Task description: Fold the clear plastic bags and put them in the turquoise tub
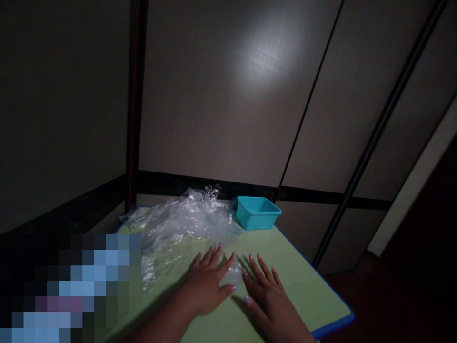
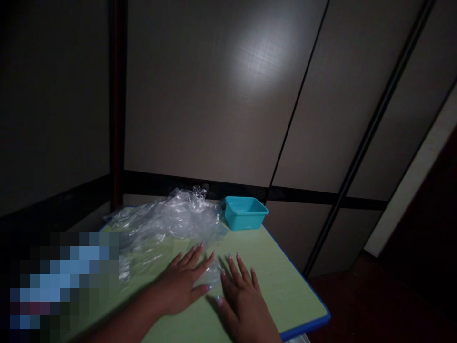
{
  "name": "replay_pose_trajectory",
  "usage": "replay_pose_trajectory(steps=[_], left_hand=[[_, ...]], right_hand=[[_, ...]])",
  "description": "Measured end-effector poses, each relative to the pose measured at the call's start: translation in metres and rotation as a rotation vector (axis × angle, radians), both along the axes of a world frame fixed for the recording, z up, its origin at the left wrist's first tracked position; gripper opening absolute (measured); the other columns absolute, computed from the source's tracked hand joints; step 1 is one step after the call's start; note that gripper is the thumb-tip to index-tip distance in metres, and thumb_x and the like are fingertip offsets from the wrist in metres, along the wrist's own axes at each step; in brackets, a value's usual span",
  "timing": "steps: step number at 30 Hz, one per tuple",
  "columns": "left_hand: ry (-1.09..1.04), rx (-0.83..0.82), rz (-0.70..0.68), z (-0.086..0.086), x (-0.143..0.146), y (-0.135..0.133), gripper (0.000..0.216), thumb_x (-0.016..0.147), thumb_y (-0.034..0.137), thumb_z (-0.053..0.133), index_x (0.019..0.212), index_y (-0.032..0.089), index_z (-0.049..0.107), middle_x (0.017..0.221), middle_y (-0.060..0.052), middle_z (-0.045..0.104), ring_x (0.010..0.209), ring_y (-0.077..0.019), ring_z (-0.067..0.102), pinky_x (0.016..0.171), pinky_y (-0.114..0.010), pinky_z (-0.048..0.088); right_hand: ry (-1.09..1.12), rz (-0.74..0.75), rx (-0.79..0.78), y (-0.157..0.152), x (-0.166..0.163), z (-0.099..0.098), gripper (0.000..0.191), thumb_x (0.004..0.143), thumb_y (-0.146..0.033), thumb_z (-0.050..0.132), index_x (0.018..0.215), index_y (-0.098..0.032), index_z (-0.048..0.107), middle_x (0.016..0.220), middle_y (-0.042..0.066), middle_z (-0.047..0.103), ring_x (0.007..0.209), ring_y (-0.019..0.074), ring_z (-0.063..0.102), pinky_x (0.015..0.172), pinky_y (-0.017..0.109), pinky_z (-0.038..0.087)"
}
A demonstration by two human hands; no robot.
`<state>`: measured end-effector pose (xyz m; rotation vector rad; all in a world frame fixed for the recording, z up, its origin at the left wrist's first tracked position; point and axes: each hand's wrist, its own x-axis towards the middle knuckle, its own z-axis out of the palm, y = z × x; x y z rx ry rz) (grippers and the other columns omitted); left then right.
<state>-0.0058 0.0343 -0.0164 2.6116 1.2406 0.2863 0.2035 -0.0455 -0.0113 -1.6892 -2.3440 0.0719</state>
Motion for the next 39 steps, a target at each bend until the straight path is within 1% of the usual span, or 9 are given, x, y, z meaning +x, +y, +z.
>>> replay_pose_trajectory(steps=[4,8,12,17,22,26,29,36,39], left_hand=[[-0.018,-0.006,0.001,0.002,-0.001,0.0,0.064,0.088,0.054,0.044,0.143,0.043,0.012,0.151,-0.001,-0.01,0.137,-0.0343,-0.002,0.107,-0.057,0.011],[-0.016,-0.013,0.006,0.006,0.0,-0.002,0.065,0.088,0.052,0.046,0.142,0.044,0.011,0.15,-0.001,-0.013,0.137,-0.0352,-0.002,0.107,-0.057,0.011],[0.0,-0.016,-0.022,0.007,-0.001,-0.001,0.059,0.09,0.049,0.044,0.141,0.046,0.016,0.149,0.002,-0.017,0.136,-0.0366,-0.002,0.106,-0.06,0.01],[0.01,-0.029,-0.056,0.007,-0.001,-0.002,0.052,0.09,0.047,0.044,0.138,0.048,0.024,0.15,0.002,-0.013,0.136,-0.0364,-0.003,0.105,-0.061,0.008],[0.02,-0.012,-0.053,0.006,-0.001,-0.002,0.055,0.091,0.05,0.043,0.141,0.045,0.021,0.151,-0.004,-0.006,0.137,-0.0332,-0.002,0.105,-0.061,0.008],[0.023,-0.015,-0.046,0.006,-0.001,-0.001,0.054,0.09,0.052,0.042,0.14,0.045,0.022,0.151,-0.004,-0.004,0.137,-0.0323,-0.002,0.105,-0.061,0.008],[0.014,-0.012,-0.036,0.007,0.0,-0.002,0.059,0.089,0.053,0.043,0.142,0.043,0.018,0.151,-0.005,-0.002,0.137,-0.0316,-0.001,0.106,-0.06,0.009],[0.031,-0.016,-0.023,0.006,0.001,-0.002,0.064,0.089,0.057,0.04,0.144,0.037,0.016,0.151,-0.007,-0.001,0.138,-0.03,-0.001,0.107,-0.059,0.009],[0.038,-0.013,-0.025,0.005,0.002,-0.001,0.065,0.089,0.057,0.04,0.145,0.036,0.015,0.151,-0.006,0.0,0.138,-0.0294,-0.002,0.107,-0.06,0.008]], right_hand=[[0.023,0.005,-0.004,-0.001,-0.001,0.002,0.055,0.092,-0.054,0.034,0.142,-0.033,0.028,0.152,0.001,0.008,0.139,0.0293,-0.001,0.107,0.059,0.013],[0.019,0.012,-0.013,0.0,-0.001,0.003,0.056,0.092,-0.055,0.033,0.143,-0.032,0.026,0.152,0.0,0.009,0.139,0.0292,-0.001,0.107,0.059,0.014],[0.027,0.025,-0.018,0.001,-0.001,0.003,0.057,0.092,-0.054,0.033,0.144,-0.033,0.021,0.152,-0.001,0.008,0.139,0.029,-0.002,0.108,0.058,0.014],[0.042,0.056,-0.002,0.003,0.001,-0.001,0.06,0.091,-0.052,0.038,0.144,-0.031,0.02,0.152,0.001,0.009,0.139,0.0304,-0.001,0.108,0.058,0.015],[0.038,0.09,0.021,0.007,0.007,-0.006,0.061,0.09,-0.051,0.041,0.144,-0.031,0.022,0.151,0.002,0.01,0.138,0.0317,0.002,0.107,0.057,0.021],[0.024,0.12,0.006,0.012,0.011,-0.009,0.063,0.089,-0.053,0.043,0.144,-0.028,0.024,0.15,0.004,0.013,0.137,0.0346,0.006,0.104,0.059,0.026],[-0.002,0.105,-0.02,0.016,0.013,-0.01,0.063,0.088,-0.056,0.042,0.142,-0.028,0.029,0.149,0.005,0.013,0.136,0.0368,0.009,0.103,0.062,0.027],[-0.046,0.069,-0.041,0.015,0.011,-0.009,0.056,0.088,-0.058,0.038,0.141,-0.041,0.025,0.15,0.002,0.006,0.135,0.0372,0.006,0.1,0.066,0.025],[-0.04,0.059,-0.046,0.013,0.01,-0.009,0.057,0.09,-0.057,0.036,0.142,-0.04,0.023,0.15,0.002,0.005,0.135,0.0365,0.005,0.101,0.066,0.024]])
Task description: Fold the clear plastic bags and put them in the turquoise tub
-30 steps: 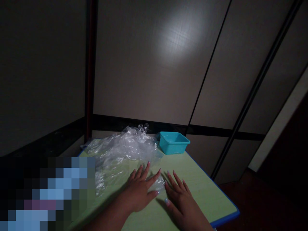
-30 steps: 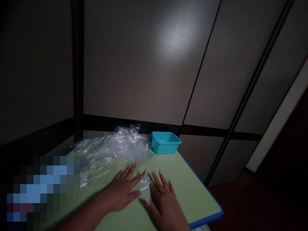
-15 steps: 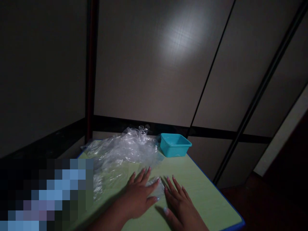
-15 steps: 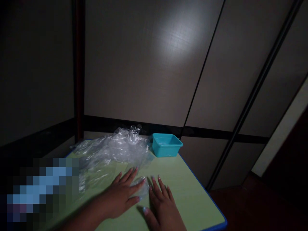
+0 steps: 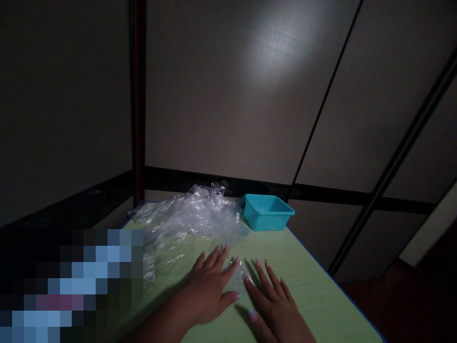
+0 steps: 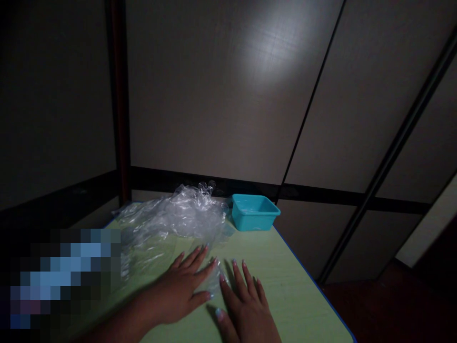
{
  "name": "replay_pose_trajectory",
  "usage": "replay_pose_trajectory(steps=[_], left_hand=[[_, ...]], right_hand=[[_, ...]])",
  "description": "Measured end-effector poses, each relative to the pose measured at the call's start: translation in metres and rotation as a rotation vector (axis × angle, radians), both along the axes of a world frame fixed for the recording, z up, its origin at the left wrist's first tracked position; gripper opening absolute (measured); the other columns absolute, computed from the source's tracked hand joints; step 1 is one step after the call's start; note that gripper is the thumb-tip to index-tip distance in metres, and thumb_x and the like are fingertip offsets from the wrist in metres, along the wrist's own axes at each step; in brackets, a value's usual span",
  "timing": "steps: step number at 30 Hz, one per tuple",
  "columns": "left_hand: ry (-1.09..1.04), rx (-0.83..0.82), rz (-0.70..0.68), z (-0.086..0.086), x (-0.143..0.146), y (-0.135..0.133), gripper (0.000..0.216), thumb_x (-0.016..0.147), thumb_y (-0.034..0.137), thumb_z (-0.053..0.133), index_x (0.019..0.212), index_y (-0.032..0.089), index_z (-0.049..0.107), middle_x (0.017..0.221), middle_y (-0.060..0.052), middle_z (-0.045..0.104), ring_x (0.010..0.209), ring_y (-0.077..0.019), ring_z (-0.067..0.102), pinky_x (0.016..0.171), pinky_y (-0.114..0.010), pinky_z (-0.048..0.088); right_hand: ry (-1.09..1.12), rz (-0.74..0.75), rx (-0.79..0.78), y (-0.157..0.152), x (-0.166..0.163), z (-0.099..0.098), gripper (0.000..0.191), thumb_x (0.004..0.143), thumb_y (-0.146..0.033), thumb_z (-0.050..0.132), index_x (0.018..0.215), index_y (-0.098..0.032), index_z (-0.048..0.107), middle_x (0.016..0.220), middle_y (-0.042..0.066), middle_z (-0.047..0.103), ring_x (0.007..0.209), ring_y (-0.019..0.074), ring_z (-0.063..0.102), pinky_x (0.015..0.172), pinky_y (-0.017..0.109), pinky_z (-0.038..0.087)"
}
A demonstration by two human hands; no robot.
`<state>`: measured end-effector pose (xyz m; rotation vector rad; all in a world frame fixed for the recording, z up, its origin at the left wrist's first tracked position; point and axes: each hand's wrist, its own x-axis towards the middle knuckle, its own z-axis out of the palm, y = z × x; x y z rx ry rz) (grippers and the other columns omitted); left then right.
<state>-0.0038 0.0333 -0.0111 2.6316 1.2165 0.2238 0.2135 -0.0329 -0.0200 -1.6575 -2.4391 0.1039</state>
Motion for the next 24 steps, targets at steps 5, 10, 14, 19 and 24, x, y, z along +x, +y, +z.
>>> replay_pose_trajectory(steps=[5,10,14,19,24], left_hand=[[0.003,-0.013,0.002,0.001,0.0,-0.001,0.066,0.089,0.058,0.039,0.145,0.033,0.015,0.151,-0.009,0.0,0.138,-0.0291,-0.003,0.107,-0.059,0.007],[-0.006,-0.023,0.004,0.002,0.0,-0.001,0.067,0.088,0.056,0.042,0.145,0.032,0.017,0.151,-0.011,0.0,0.138,-0.0295,-0.004,0.107,-0.059,0.006],[-0.008,-0.017,0.008,0.0,0.0,0.0,0.068,0.087,0.053,0.045,0.145,0.03,0.017,0.151,-0.011,0.002,0.138,-0.0295,-0.005,0.107,-0.059,0.005],[-0.005,-0.021,0.021,0.004,0.001,-0.003,0.069,0.087,0.048,0.047,0.146,0.026,0.019,0.151,-0.013,0.005,0.138,-0.0297,-0.003,0.108,-0.058,0.006],[0.008,-0.04,0.037,0.007,0.002,-0.003,0.073,0.086,0.051,0.046,0.146,0.021,0.017,0.151,-0.013,0.002,0.138,-0.0309,-0.003,0.108,-0.058,0.006]], right_hand=[[-0.032,-0.022,-0.019,-0.002,-0.001,0.0,0.06,0.091,-0.057,0.03,0.144,-0.032,0.018,0.15,0.003,0.003,0.136,0.035,0.001,0.103,0.066,0.019],[-0.101,-0.015,-0.028,0.003,-0.006,0.005,0.062,0.091,-0.056,0.029,0.144,-0.026,0.02,0.15,0.006,0.007,0.136,0.0362,0.002,0.102,0.068,0.014],[-0.153,0.02,-0.018,0.01,-0.016,0.015,0.064,0.091,-0.056,0.028,0.145,-0.022,0.019,0.149,0.007,0.008,0.136,0.0358,0.004,0.104,0.066,0.014],[-0.178,0.048,-0.007,0.017,-0.027,0.024,0.063,0.092,-0.056,0.028,0.145,-0.023,0.017,0.149,0.005,0.007,0.137,0.0339,0.004,0.105,0.065,0.012],[-0.178,0.072,-0.03,0.017,-0.037,0.026,0.067,0.091,-0.058,0.027,0.145,-0.02,0.016,0.149,0.007,0.007,0.136,0.0347,0.005,0.105,0.065,0.011]])
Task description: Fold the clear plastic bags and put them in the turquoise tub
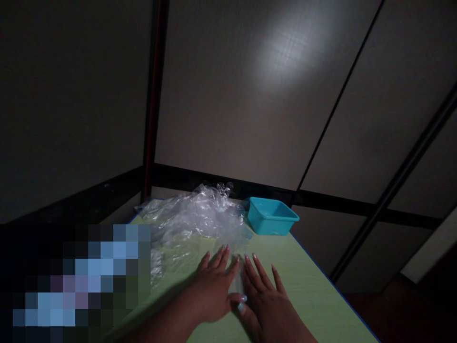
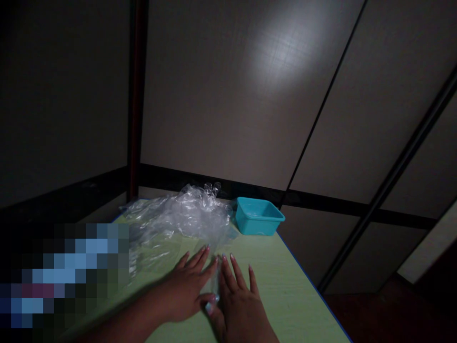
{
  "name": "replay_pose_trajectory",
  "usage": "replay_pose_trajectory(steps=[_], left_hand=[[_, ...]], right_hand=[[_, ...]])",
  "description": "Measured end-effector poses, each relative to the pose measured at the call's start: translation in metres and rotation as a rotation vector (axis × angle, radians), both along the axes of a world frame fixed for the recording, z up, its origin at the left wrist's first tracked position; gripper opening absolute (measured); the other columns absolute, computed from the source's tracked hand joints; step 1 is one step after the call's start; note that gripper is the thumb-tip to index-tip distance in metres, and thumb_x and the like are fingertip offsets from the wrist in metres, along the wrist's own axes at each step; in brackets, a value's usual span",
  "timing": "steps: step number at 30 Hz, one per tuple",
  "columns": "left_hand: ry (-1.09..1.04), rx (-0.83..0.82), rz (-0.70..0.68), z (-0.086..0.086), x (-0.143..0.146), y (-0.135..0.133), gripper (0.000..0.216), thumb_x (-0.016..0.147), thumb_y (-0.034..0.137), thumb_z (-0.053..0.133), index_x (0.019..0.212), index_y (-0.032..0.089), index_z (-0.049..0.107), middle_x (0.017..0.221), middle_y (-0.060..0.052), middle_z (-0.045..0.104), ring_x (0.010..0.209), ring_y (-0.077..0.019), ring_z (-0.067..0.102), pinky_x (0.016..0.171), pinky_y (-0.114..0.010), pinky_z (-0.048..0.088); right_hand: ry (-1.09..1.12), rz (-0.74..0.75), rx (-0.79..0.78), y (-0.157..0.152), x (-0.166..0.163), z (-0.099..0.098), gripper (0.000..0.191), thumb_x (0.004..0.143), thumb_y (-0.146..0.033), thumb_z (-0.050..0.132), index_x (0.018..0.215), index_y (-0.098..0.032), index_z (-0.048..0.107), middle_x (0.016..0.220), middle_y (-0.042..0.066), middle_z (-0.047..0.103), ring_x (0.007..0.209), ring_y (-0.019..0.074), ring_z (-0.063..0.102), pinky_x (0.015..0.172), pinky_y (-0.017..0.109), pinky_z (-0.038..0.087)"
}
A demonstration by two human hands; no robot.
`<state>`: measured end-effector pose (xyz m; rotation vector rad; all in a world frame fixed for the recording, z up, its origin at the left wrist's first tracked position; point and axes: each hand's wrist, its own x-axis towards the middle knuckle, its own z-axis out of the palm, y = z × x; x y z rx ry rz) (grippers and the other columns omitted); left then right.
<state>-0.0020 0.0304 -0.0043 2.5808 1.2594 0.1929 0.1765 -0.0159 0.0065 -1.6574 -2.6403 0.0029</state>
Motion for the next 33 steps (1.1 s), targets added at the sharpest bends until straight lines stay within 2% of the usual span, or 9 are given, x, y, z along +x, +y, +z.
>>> replay_pose_trajectory(steps=[7,13,19,21,23,24,27,30,33], left_hand=[[0.028,0.019,-0.006,-0.003,0.0,0.002,0.077,0.087,0.057,0.039,0.147,0.015,0.014,0.151,-0.014,0.001,0.139,-0.0305,0.0,0.109,-0.057,0.006],[0.009,0.028,-0.016,-0.001,0.0,0.0,0.08,0.086,0.063,0.035,0.147,0.014,0.013,0.151,-0.013,0.0,0.139,-0.0306,0.0,0.109,-0.058,0.007],[-0.001,0.012,0.007,-0.004,0.0,0.0,0.085,0.086,0.064,0.033,0.146,0.007,0.012,0.15,-0.015,-0.001,0.139,-0.0286,-0.004,0.11,-0.054,0.004],[0.007,0.005,0.011,-0.003,0.0,0.0,0.086,0.086,0.064,0.035,0.146,0.007,0.012,0.15,-0.015,-0.002,0.138,-0.0287,-0.005,0.11,-0.054,0.004],[0.029,-0.006,0.015,-0.001,0.0,-0.001,0.086,0.085,0.062,0.036,0.146,0.007,0.011,0.15,-0.015,-0.002,0.138,-0.0289,-0.005,0.11,-0.054,0.005],[0.038,-0.013,0.018,0.001,0.0,-0.002,0.085,0.086,0.062,0.037,0.146,0.007,0.011,0.15,-0.015,-0.002,0.138,-0.0289,-0.005,0.11,-0.054,0.005],[0.056,-0.021,0.022,0.004,0.001,-0.003,0.085,0.086,0.062,0.036,0.146,0.007,0.011,0.15,-0.015,-0.001,0.139,-0.0286,-0.004,0.111,-0.053,0.005],[0.071,-0.021,0.023,0.003,0.001,-0.001,0.085,0.086,0.062,0.035,0.146,0.007,0.011,0.15,-0.015,-0.001,0.139,-0.0279,-0.003,0.111,-0.052,0.006],[0.081,0.0,0.028,-0.002,0.002,0.001,0.085,0.086,0.063,0.034,0.146,0.008,0.01,0.15,-0.014,-0.002,0.139,-0.0276,-0.002,0.111,-0.052,0.006]], right_hand=[[0.023,-0.011,0.069,0.0,0.01,-0.012,0.055,0.092,-0.055,0.026,0.143,-0.037,0.016,0.149,0.003,0.009,0.136,0.0348,0.007,0.102,0.068,0.016],[0.04,-0.12,0.034,-0.004,0.021,-0.017,0.056,0.092,-0.056,0.024,0.143,-0.034,0.022,0.151,0.004,0.009,0.137,0.0339,0.005,0.103,0.067,0.011],[0.28,-0.058,-0.063,0.022,0.032,0.015,0.052,0.092,-0.052,0.031,0.138,-0.029,0.04,0.152,0.007,0.02,0.139,0.0323,0.006,0.106,0.062,0.002],[0.499,-0.033,-0.209,0.048,0.038,0.031,0.049,0.09,-0.05,0.037,0.122,-0.017,0.056,0.135,0.017,0.046,0.131,0.0325,0.03,0.107,0.055,0.017],[0.553,-0.031,-0.342,0.077,0.042,0.041,0.047,0.091,-0.047,0.032,0.101,-0.013,0.062,0.093,0.015,0.065,0.092,0.0262,0.06,0.087,0.046,0.044],[0.569,-0.029,-0.418,0.09,0.042,0.043,0.043,0.09,-0.045,0.033,0.097,-0.014,0.061,0.075,0.01,0.064,0.07,0.0211,0.061,0.071,0.04,0.05],[0.609,-0.016,-0.663,0.121,0.039,0.036,0.029,0.084,-0.036,0.039,0.093,-0.016,0.058,0.047,-0.004,0.048,0.037,0.0117,0.044,0.038,0.023,0.04],[0.681,-0.002,-0.807,0.134,0.034,0.019,0.026,0.084,-0.036,0.038,0.091,-0.018,0.055,0.038,-0.009,0.038,0.028,0.0086,0.032,0.03,0.017,0.031],[0.764,0.019,-0.877,0.139,0.032,0.006,0.026,0.085,-0.038,0.037,0.09,-0.019,0.052,0.033,-0.011,0.035,0.025,0.0069,0.025,0.03,0.017,0.033]])
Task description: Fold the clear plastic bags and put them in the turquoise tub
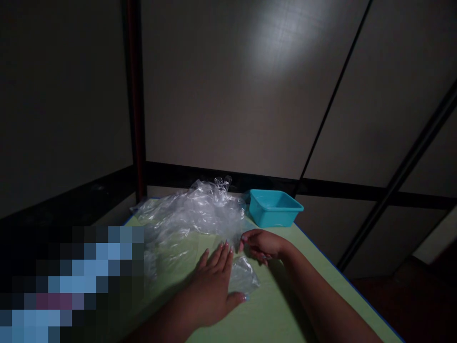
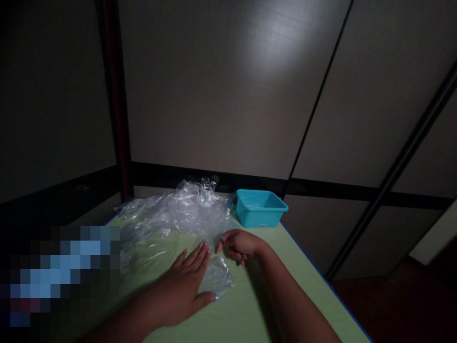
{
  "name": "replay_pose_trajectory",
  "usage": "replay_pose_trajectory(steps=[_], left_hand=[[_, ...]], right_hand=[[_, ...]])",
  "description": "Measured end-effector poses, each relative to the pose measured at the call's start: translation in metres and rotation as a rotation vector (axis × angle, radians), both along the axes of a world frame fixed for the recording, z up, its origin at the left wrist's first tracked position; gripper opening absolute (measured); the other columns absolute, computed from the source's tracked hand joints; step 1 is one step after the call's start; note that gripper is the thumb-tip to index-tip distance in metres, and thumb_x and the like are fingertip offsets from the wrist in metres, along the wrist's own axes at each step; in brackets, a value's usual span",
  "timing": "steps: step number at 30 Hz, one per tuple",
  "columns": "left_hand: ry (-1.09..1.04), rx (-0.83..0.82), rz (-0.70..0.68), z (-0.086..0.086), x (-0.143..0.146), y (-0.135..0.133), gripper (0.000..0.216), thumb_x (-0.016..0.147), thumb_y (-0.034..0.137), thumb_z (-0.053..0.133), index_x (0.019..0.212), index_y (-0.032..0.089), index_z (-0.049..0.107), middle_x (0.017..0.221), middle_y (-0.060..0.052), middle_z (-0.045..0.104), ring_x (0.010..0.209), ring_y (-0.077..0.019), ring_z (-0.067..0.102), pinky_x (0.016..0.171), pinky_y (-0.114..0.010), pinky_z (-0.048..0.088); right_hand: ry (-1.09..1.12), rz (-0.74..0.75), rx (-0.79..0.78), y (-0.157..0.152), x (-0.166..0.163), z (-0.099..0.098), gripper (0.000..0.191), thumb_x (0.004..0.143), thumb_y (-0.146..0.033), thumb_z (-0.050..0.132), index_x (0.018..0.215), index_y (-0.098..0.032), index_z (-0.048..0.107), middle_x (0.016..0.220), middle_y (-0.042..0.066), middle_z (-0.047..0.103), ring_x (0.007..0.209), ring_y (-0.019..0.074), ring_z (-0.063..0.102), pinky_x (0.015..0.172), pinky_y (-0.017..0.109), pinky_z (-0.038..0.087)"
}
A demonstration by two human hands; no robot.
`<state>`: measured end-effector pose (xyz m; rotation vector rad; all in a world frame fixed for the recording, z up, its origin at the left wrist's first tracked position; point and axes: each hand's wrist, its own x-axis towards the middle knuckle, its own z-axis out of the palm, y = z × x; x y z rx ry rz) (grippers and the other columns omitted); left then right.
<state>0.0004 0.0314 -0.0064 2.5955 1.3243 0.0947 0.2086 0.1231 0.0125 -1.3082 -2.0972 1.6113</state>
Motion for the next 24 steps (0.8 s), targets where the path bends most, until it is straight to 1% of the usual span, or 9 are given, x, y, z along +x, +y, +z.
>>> replay_pose_trajectory(steps=[4,9,13,15,19,24], left_hand=[[0.008,0.03,-0.002,-0.0055,0.0006,0.0021,0.085,0.087,0.064,0.032,0.146,0.008,0.008,0.15,-0.013,-0.002,0.139,-0.0274,-0.003,0.111,-0.052,0.006],[0.008,0.047,-0.008,-0.0073,0.0004,0.0031,0.082,0.087,0.063,0.032,0.147,0.011,0.01,0.151,-0.012,-0.001,0.139,-0.0279,-0.003,0.111,-0.052,0.008],[0.029,0.038,0.003,-0.0065,0.0017,0.0035,0.083,0.087,0.062,0.034,0.146,0.009,0.011,0.151,-0.013,-0.001,0.139,-0.0278,-0.001,0.111,-0.052,0.008],[0.032,0.034,0.006,-0.0057,0.0023,0.0033,0.083,0.086,0.062,0.034,0.146,0.009,0.012,0.151,-0.013,0.0,0.139,-0.0275,-0.001,0.111,-0.051,0.008],[0.029,0.028,0.01,-0.0039,0.0029,0.0025,0.083,0.086,0.062,0.035,0.146,0.009,0.013,0.151,-0.014,0.002,0.139,-0.028,-0.001,0.111,-0.051,0.008],[0.032,0.036,0.01,-0.0045,0.003,0.0026,0.084,0.086,0.062,0.035,0.146,0.007,0.014,0.151,-0.015,0.001,0.139,-0.0283,-0.001,0.111,-0.051,0.008]], right_hand=[[0.068,0.048,-0.07,0.0008,0.0007,-0.0045,0.029,0.085,-0.042,0.041,0.092,-0.018,0.055,0.032,-0.013,0.035,0.024,0.0054,0.022,0.03,0.018,0.038],[0.08,0.121,-0.123,-0.0021,-0.0021,-0.0046,0.033,0.083,-0.047,0.05,0.091,-0.016,0.058,0.034,-0.012,0.04,0.024,0.0039,0.025,0.029,0.015,0.038],[0.08,0.117,-0.117,-0.0037,-0.0042,-0.0065,0.028,0.086,-0.043,0.048,0.087,-0.017,0.056,0.034,-0.012,0.042,0.023,0.0042,0.027,0.03,0.015,0.039],[0.066,0.113,-0.108,-0.0041,-0.0051,-0.0068,0.028,0.087,-0.043,0.048,0.086,-0.017,0.056,0.033,-0.012,0.042,0.023,0.0048,0.029,0.03,0.015,0.04],[0.024,0.11,-0.089,-0.0043,-0.0067,-0.0066,0.032,0.086,-0.045,0.051,0.078,-0.015,0.057,0.031,-0.011,0.043,0.023,0.0055,0.033,0.028,0.015,0.037],[0.01,0.1,-0.058,-0.0041,-0.0055,-0.0076,0.039,0.086,-0.05,0.05,0.068,-0.016,0.054,0.032,-0.01,0.044,0.023,0.004,0.032,0.03,0.015,0.039]])
